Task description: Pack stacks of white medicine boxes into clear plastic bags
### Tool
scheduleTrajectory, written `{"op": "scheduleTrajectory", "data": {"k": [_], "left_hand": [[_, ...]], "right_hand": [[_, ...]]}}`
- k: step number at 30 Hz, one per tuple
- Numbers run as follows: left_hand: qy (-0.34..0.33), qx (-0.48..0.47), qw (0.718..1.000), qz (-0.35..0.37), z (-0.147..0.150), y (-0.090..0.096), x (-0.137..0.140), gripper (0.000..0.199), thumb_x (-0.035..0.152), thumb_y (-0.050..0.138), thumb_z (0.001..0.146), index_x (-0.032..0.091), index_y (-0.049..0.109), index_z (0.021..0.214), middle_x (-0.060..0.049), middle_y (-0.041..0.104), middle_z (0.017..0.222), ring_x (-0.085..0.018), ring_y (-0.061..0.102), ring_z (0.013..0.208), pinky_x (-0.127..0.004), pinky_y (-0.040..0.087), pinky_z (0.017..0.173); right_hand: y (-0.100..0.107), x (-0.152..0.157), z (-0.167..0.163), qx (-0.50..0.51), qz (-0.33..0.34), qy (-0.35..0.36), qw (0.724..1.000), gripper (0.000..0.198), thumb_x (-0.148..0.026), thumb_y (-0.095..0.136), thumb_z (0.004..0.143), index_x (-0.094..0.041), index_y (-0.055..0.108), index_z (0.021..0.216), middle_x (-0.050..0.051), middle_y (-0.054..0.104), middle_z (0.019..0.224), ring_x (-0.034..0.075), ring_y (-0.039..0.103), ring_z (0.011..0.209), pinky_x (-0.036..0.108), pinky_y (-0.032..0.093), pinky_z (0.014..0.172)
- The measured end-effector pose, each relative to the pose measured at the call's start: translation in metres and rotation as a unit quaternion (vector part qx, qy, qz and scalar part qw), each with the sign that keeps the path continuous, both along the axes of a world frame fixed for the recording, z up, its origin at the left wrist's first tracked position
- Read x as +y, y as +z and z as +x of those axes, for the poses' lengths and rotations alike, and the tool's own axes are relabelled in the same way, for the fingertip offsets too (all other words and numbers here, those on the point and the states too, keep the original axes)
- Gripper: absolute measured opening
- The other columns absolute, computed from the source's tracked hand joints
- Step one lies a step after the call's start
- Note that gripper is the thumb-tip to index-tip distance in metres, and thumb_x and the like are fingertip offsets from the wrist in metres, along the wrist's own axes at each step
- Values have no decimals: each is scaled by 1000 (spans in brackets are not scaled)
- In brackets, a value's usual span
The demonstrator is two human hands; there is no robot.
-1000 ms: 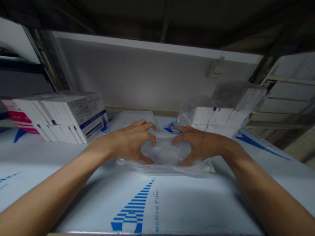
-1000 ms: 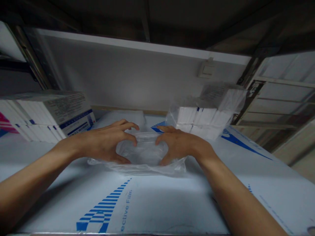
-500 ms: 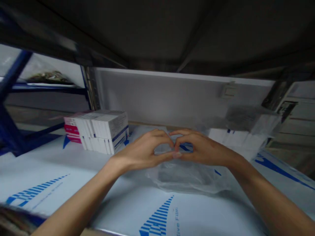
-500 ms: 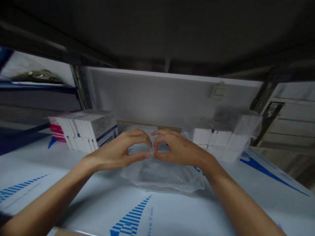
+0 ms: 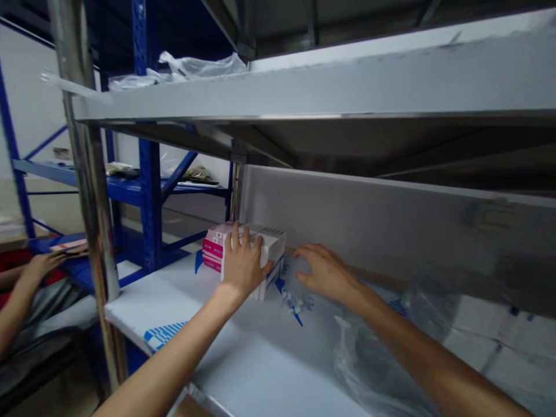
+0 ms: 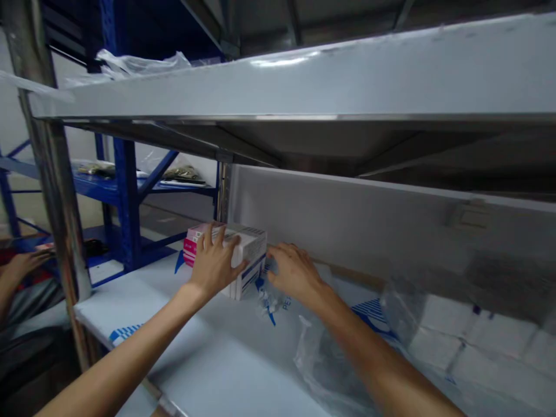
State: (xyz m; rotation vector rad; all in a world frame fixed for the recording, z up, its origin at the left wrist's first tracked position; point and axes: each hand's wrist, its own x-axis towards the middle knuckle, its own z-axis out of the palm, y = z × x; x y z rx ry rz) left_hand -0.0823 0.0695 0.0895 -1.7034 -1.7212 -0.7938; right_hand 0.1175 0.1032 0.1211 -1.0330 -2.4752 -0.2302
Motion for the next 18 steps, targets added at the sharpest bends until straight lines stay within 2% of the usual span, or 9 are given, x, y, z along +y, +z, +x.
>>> {"op": "scheduleTrajectory", "data": {"k": [5, 8, 11, 14, 16, 18], "left_hand": [[-3, 6, 1000, -15, 7, -11, 4, 52, 39, 68, 88, 15, 61, 135, -25, 56, 139, -49, 30, 147, -64, 34, 114], [-50, 13, 999, -12, 15, -14, 5, 47, 20, 69, 86, 19, 62, 132, -21, 55, 140, -45, 35, 146, -64, 35, 115], [-133, 26, 991, -9, 22, -10, 6, 53, -2, 61, 80, 22, 63, 128, -18, 47, 149, -37, 46, 139, -57, 44, 111], [-240, 2, 970, 25, 29, -1, -1, 50, -2, 60, 81, 20, 63, 126, -19, 42, 152, -36, 47, 138, -55, 47, 109], [-334, -33, 941, 47, 35, 9, -8, 45, 7, 63, 85, 23, 62, 127, -16, 42, 151, -35, 45, 140, -56, 47, 110], [-416, -88, 903, 62, 41, 21, -16, 41, 16, 69, 85, 23, 63, 125, -14, 49, 144, -32, 50, 136, -54, 46, 112]], "right_hand": [[-4, 11, -20, 7, -38, -48, 998, 41, -19, 63, 83, -18, 65, 123, 14, 71, 126, 30, 66, 118, 40, 50, 102], [-3, 19, -17, 25, -77, -86, 993, 63, -21, 66, 80, -17, 53, 142, 16, 70, 129, 32, 65, 121, 41, 51, 100], [1, 28, 0, 40, -83, -115, 989, 89, -23, 70, 78, -13, 31, 157, 21, 65, 135, 34, 64, 122, 44, 51, 101], [7, 30, 34, 97, -86, -118, 985, 108, -24, 77, 72, -16, 17, 162, 22, 60, 141, 35, 63, 123, 44, 53, 100], [10, 24, 63, 174, -109, -97, 974, 108, -25, 79, 69, -22, 21, 161, 19, 60, 142, 34, 65, 120, 44, 56, 95], [13, 12, 94, 253, -173, -42, 951, 93, -27, 81, 68, -27, 39, 151, 13, 64, 138, 31, 68, 115, 44, 58, 93]]}}
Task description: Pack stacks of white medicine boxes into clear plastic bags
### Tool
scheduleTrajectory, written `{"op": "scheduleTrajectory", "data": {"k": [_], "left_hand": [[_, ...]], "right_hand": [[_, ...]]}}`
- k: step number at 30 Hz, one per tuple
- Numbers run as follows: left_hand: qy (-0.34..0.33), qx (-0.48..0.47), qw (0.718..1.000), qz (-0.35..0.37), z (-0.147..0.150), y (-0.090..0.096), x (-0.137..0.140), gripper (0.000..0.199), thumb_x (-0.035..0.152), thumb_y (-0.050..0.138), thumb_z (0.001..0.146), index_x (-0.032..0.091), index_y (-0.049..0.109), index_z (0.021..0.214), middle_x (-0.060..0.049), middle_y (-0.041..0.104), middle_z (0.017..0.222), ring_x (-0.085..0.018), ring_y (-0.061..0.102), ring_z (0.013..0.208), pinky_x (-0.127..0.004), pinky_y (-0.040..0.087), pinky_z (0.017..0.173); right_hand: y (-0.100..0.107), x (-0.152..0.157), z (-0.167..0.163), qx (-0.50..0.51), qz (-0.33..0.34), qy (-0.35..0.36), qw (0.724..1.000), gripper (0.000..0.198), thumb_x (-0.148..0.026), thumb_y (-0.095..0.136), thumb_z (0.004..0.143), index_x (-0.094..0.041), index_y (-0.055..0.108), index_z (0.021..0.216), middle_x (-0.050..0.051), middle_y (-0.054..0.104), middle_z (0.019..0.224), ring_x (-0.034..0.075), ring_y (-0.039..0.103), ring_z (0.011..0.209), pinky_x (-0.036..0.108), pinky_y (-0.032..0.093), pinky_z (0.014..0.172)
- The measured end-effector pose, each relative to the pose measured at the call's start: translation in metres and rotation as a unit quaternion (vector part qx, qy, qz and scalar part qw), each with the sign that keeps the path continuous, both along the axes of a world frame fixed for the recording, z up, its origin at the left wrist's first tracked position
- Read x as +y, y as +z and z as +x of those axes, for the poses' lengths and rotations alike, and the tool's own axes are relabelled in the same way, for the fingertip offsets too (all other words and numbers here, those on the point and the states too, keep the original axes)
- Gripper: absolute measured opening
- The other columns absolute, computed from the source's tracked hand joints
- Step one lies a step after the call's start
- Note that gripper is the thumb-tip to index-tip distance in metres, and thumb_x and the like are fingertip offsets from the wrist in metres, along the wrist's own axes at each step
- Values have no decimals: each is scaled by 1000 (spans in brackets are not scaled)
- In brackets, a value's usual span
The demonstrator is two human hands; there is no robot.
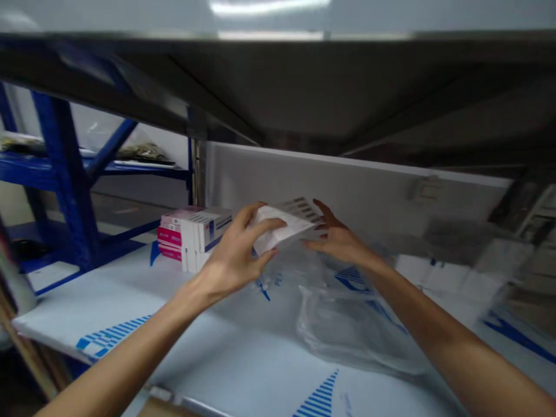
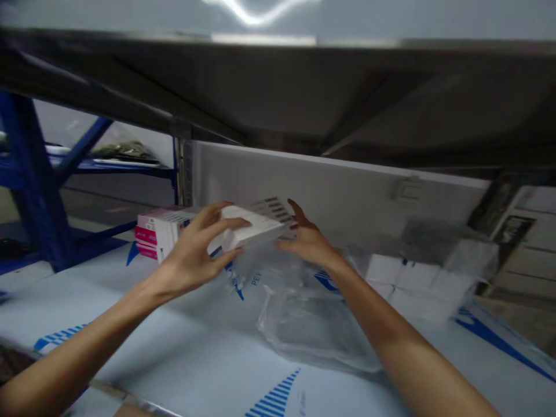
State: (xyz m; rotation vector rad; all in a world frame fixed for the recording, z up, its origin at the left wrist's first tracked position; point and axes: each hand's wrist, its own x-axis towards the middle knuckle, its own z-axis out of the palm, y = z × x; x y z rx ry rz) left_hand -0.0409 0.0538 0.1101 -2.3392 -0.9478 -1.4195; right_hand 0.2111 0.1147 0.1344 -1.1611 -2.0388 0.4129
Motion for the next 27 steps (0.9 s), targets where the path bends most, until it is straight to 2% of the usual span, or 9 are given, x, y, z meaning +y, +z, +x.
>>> {"op": "scheduleTrajectory", "data": {"k": [2, 4, 6, 10, 13, 16, 19, 22, 27], "left_hand": [[-82, -14, 996, -45, 8, 9, -5, 44, 26, 77, 82, 24, 65, 124, -12, 56, 137, -31, 52, 134, -51, 47, 112], [-182, -23, 980, -78, 17, 14, -7, 47, 29, 77, 84, 25, 62, 129, -12, 55, 141, -30, 53, 134, -45, 53, 107], [-234, 4, 971, -38, 27, 13, -9, 56, 28, 78, 84, 25, 58, 136, -13, 53, 143, -29, 52, 135, -41, 53, 107], [-177, 131, 967, 125, 49, 2, -12, 57, 10, 67, 89, 37, 57, 138, -5, 51, 146, -25, 53, 133, -41, 48, 112], [-171, 166, 962, 132, 62, -5, -9, 71, 5, 63, 90, 49, 48, 144, -2, 50, 149, -25, 54, 134, -44, 49, 110], [-242, 138, 960, 44, 71, -4, -2, 88, 19, 74, 87, 43, 27, 158, -8, 55, 148, -29, 58, 130, -45, 55, 104], [-301, 57, 947, -96, 78, 3, -1, 106, 34, 84, 78, 34, 19, 162, -11, 63, 138, -32, 65, 121, -43, 59, 97], [-316, 30, 926, -204, 83, 11, -6, 107, 34, 84, 78, 34, 17, 162, -9, 69, 129, -30, 68, 116, -40, 61, 91], [-271, 130, 907, -295, 89, 12, -8, 113, 39, 88, 72, 40, 19, 161, -8, 60, 145, -31, 66, 117, -43, 59, 93]], "right_hand": [[2, -18, 29, 67, -65, 91, 991, 72, -29, 84, 67, -27, 57, 134, 8, 69, 131, 28, 68, 115, 44, 56, 99], [2, -40, 54, 89, -64, 133, 985, 71, -31, 89, 63, -27, 60, 127, 6, 70, 129, 28, 67, 118, 45, 55, 102], [-3, -60, 76, 94, 31, 98, 990, 79, -32, 93, 58, -28, 57, 127, 6, 69, 128, 29, 66, 117, 46, 55, 100], [-22, -88, 109, 42, 288, 8, 957, 72, -24, 92, 60, -36, 56, 121, 5, 67, 129, 31, 64, 119, 53, 50, 103], [-35, -98, 125, 16, 355, -27, 934, 58, -21, 90, 64, -38, 58, 110, 2, 70, 123, 33, 62, 120, 58, 43, 108], [-40, -107, 133, 48, 275, -51, 959, 66, -26, 93, 59, -38, 58, 113, 3, 70, 119, 34, 64, 117, 58, 49, 103], [-40, -119, 134, 115, 61, -33, 991, 75, -32, 95, 54, -34, 57, 119, 3, 71, 116, 32, 69, 107, 49, 59, 90], [-42, -128, 133, 185, -105, 12, 977, 77, -34, 95, 54, -31, 57, 121, 4, 71, 121, 29, 70, 107, 44, 61, 89], [-61, -125, 141, 159, -144, 29, 976, 83, -35, 96, 53, -29, 53, 125, 8, 67, 130, 30, 68, 112, 48, 57, 97]]}}
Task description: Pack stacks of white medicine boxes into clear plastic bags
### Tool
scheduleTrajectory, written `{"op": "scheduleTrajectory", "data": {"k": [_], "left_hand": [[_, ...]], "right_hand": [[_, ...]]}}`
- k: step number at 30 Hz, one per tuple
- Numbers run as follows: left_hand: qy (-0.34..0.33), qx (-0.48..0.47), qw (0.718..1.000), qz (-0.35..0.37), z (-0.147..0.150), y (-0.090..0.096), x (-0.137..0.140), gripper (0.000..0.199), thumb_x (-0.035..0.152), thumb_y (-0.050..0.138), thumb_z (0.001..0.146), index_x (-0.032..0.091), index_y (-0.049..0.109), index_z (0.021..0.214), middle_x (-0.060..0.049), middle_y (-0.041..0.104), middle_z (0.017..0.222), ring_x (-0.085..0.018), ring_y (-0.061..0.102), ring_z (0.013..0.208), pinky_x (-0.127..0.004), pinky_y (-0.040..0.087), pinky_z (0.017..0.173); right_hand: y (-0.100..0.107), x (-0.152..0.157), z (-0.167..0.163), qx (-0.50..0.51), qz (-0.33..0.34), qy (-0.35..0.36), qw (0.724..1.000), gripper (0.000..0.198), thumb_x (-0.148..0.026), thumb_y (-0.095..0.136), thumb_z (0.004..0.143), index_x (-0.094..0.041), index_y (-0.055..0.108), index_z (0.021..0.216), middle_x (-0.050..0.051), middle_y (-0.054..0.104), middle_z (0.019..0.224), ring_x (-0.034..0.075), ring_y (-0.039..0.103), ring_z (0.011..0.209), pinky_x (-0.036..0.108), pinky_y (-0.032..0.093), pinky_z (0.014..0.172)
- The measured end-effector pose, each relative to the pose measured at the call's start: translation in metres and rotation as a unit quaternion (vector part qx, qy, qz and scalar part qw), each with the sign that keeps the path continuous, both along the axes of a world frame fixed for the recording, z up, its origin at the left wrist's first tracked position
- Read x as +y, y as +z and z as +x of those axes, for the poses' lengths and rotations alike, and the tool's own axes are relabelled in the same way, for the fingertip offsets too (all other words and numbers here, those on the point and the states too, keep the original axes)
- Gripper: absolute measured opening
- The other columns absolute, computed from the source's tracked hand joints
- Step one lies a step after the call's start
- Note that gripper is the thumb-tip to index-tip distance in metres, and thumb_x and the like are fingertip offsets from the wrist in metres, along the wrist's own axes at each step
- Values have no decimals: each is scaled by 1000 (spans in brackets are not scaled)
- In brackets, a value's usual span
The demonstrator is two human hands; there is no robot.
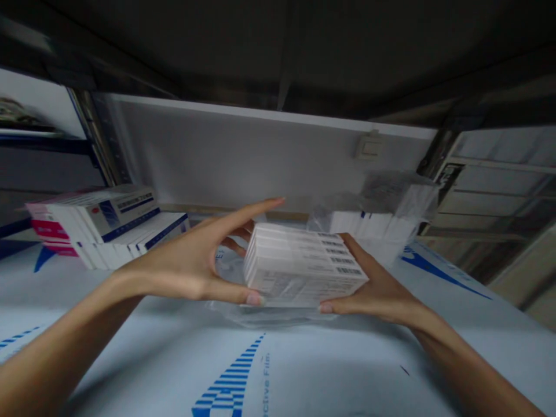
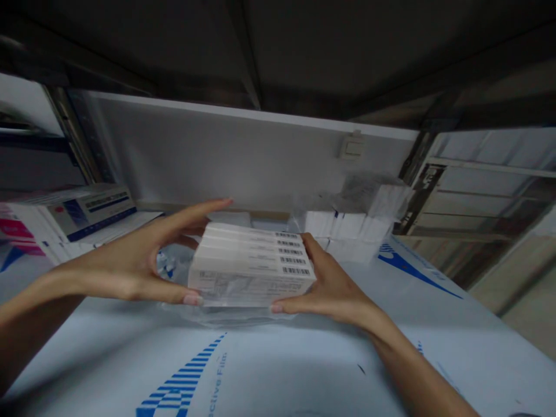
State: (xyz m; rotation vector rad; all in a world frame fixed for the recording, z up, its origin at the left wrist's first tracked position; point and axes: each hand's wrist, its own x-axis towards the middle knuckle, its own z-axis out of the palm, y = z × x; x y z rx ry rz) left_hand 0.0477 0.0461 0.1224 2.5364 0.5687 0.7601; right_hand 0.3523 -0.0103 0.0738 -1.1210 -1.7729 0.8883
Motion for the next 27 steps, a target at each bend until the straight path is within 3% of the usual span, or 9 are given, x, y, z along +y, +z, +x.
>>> {"op": "scheduleTrajectory", "data": {"k": [6, 11, 13, 15, 19, 21, 25, 27], "left_hand": [[-38, 90, 995, 17, 9, -31, 21, 112, 38, 87, 69, 33, 24, 161, -13, 45, 158, -38, 49, 139, -56, 40, 114], [-23, 102, 994, 33, 4, -54, 32, 107, 35, 85, 72, 35, 25, 160, -14, 52, 153, -36, 55, 134, -53, 48, 107], [-7, 114, 993, 29, 0, -56, 33, 106, 36, 84, 74, 35, 23, 161, -14, 58, 147, -34, 62, 125, -50, 52, 100], [12, 122, 992, 10, -6, -54, 32, 104, 39, 84, 75, 33, 24, 160, -15, 65, 137, -32, 67, 117, -46, 54, 96], [31, 130, 991, -27, -19, -47, 31, 97, 48, 87, 69, 28, 37, 150, -12, 70, 125, -31, 67, 115, -41, 54, 92], [34, 138, 990, -9, -22, -45, 32, 85, 50, 88, 65, 25, 49, 136, -11, 70, 123, -30, 67, 112, -39, 53, 89], [31, 130, 990, 54, -26, -40, 35, 23, 40, 69, 88, 20, 67, 99, -6, 73, 103, -22, 69, 95, -35, 52, 85], [9, 87, 995, 47, -27, -34, 38, 16, 33, 62, 93, 20, 68, 90, -6, 74, 99, -21, 69, 97, -35, 52, 88]], "right_hand": [[-39, 16, 12, -118, 34, -27, 992, 93, -42, 96, 52, -28, 52, 134, 12, 63, 135, 36, 59, 126, 57, 49, 106], [-49, 22, 18, -143, 24, -1, 989, 99, -33, 96, 52, -29, 53, 141, 10, 64, 135, 33, 63, 121, 55, 53, 99], [-44, 21, 22, -132, -14, 9, 991, 90, -25, 91, 60, -29, 55, 142, 8, 72, 121, 26, 71, 98, 46, 60, 84], [-37, 22, 28, -126, -52, -3, 991, 75, -21, 85, 65, -26, 61, 136, 6, 76, 106, 19, 70, 75, 36, 60, 67], [-27, 28, 36, -107, -54, -66, 991, 36, -26, 78, 71, -19, 76, 106, 5, 77, 85, 18, 70, 69, 31, 56, 62], [-23, 33, 38, -97, -28, -101, 990, 23, -27, 77, 71, -18, 77, 93, 4, 75, 74, 19, 70, 67, 30, 54, 59], [-9, 36, 33, -67, 63, -185, 978, 17, -33, 77, 71, -18, 75, 80, 3, 73, 69, 16, 64, 55, 29, 50, 52], [4, 34, 27, -27, 107, -211, 971, 19, -35, 80, 71, -19, 75, 79, 2, 71, 67, 14, 60, 50, 28, 48, 49]]}}
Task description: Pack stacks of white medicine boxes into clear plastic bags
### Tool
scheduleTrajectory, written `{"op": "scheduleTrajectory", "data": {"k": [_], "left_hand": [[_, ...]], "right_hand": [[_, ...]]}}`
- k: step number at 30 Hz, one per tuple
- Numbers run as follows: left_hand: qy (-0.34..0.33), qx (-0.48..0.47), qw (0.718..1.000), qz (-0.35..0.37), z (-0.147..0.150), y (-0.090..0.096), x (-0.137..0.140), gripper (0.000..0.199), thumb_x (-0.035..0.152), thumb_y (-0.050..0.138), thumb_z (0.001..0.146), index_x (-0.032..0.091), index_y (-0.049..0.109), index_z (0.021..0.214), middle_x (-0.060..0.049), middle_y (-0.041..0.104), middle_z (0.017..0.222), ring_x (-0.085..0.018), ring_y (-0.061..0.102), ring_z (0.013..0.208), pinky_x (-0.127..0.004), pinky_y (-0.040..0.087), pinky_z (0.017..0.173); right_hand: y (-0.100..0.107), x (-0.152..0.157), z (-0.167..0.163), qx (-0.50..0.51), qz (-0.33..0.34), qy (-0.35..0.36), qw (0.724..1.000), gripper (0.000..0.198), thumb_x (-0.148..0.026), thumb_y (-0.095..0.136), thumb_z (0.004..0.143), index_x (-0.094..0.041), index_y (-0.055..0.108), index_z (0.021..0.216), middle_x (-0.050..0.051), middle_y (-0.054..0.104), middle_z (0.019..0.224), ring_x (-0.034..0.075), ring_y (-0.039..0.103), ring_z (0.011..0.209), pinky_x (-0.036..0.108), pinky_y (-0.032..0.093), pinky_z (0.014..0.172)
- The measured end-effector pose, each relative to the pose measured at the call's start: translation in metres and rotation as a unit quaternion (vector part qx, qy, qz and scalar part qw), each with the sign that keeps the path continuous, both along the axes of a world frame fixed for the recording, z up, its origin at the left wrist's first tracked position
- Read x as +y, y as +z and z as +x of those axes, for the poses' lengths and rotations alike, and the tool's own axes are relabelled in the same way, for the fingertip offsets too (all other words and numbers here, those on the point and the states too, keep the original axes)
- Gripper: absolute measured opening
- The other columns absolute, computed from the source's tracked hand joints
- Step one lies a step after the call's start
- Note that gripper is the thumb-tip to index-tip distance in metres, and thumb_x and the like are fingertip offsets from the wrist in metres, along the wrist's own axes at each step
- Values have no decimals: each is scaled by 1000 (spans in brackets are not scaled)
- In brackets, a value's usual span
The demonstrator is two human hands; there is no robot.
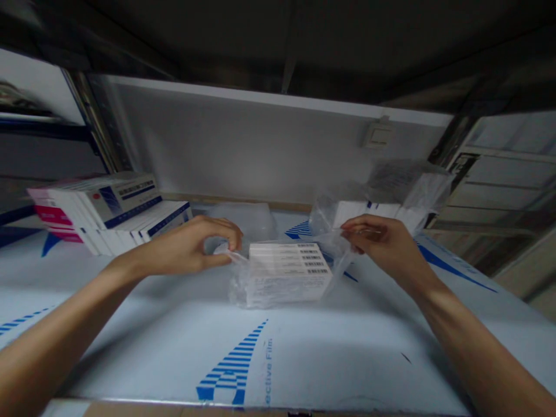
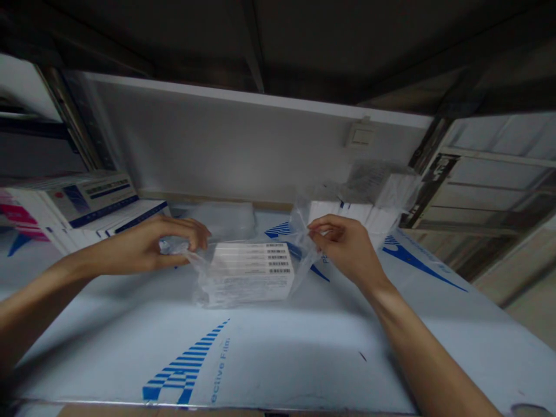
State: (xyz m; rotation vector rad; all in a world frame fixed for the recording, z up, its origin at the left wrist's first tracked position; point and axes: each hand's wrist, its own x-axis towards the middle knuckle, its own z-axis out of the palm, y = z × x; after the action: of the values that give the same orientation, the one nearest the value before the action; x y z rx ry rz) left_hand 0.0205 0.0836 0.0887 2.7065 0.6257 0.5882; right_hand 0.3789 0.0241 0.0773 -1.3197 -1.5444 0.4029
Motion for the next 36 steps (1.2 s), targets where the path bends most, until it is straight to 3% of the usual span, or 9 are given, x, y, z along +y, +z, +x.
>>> {"op": "scheduleTrajectory", "data": {"k": [4, 8, 11, 13, 15, 19, 22, 31, 36], "left_hand": [[-92, -163, 976, -107, -2, 17, 7, 13, 28, 64, 90, 21, 68, 80, -6, 76, 97, -25, 67, 109, -44, 54, 95], [-159, -344, 888, -262, 11, 29, 6, 13, 33, 63, 84, 25, 71, 77, -4, 77, 111, -29, 65, 119, -53, 53, 101], [-160, -367, 848, -348, 35, 29, 2, 22, 27, 61, 82, 25, 77, 97, -5, 72, 130, -29, 62, 126, -50, 52, 103], [-100, -320, 858, -389, 56, 24, -2, 39, 25, 66, 82, 23, 71, 120, -9, 74, 122, -26, 69, 113, -44, 55, 95], [-42, -264, 889, -371, 78, 17, -5, 52, 26, 74, 80, 20, 63, 130, -7, 78, 96, -20, 72, 82, -35, 56, 77], [-59, -184, 921, -339, 109, 3, -11, 25, 42, 70, 87, 17, 67, 87, 4, 59, 57, -10, 53, 50, -22, 43, 53], [-67, -224, 914, -331, 117, -6, -10, 45, 54, 57, 95, 18, 59, 68, 4, 53, 52, -8, 47, 46, -21, 38, 49], [-45, -318, 892, -319, 118, -18, -8, 48, 63, 52, 96, 18, 57, 78, 3, 58, 57, -9, 50, 48, -23, 38, 49], [-61, -339, 872, -347, 120, -14, -11, 41, 60, 61, 91, 20, 55, 82, 4, 61, 58, -10, 53, 47, -23, 40, 49]], "right_hand": [[31, -6, -16, 84, 91, 1, 992, 13, -26, 82, 69, -21, 75, 77, -1, 68, 62, 12, 58, 50, 25, 48, 47], [50, -9, -32, 115, 154, 16, 981, 15, -18, 82, 67, -23, 74, 79, -2, 70, 68, 13, 64, 57, 23, 53, 51], [51, -6, -44, 85, 154, 72, 982, 16, -20, 82, 70, -23, 73, 82, -2, 70, 72, 14, 67, 65, 25, 56, 57], [49, -2, -51, 52, 163, 114, 979, 16, -23, 82, 73, -24, 73, 86, 0, 72, 79, 15, 68, 71, 27, 57, 64], [46, 1, -58, 3, 184, 146, 972, 17, -25, 80, 77, -24, 73, 93, 1, 74, 88, 16, 69, 80, 29, 57, 72], [40, 5, -65, -121, 206, 168, 956, 21, -25, 73, 85, -24, 74, 106, 2, 75, 100, 18, 70, 91, 35, 56, 87], [31, 7, -61, -122, 227, 118, 959, 16, -25, 68, 90, -23, 73, 104, 3, 75, 98, 18, 70, 89, 36, 55, 86], [11, 8, -53, -22, 148, 148, 978, 21, -40, 81, 80, -22, 71, 77, 0, 70, 74, 15, 63, 68, 30, 53, 65], [10, 7, -54, 24, 138, 195, 971, 14, -39, 77, 83, -25, 76, 81, 3, 74, 91, 18, 69, 87, 35, 57, 82]]}}
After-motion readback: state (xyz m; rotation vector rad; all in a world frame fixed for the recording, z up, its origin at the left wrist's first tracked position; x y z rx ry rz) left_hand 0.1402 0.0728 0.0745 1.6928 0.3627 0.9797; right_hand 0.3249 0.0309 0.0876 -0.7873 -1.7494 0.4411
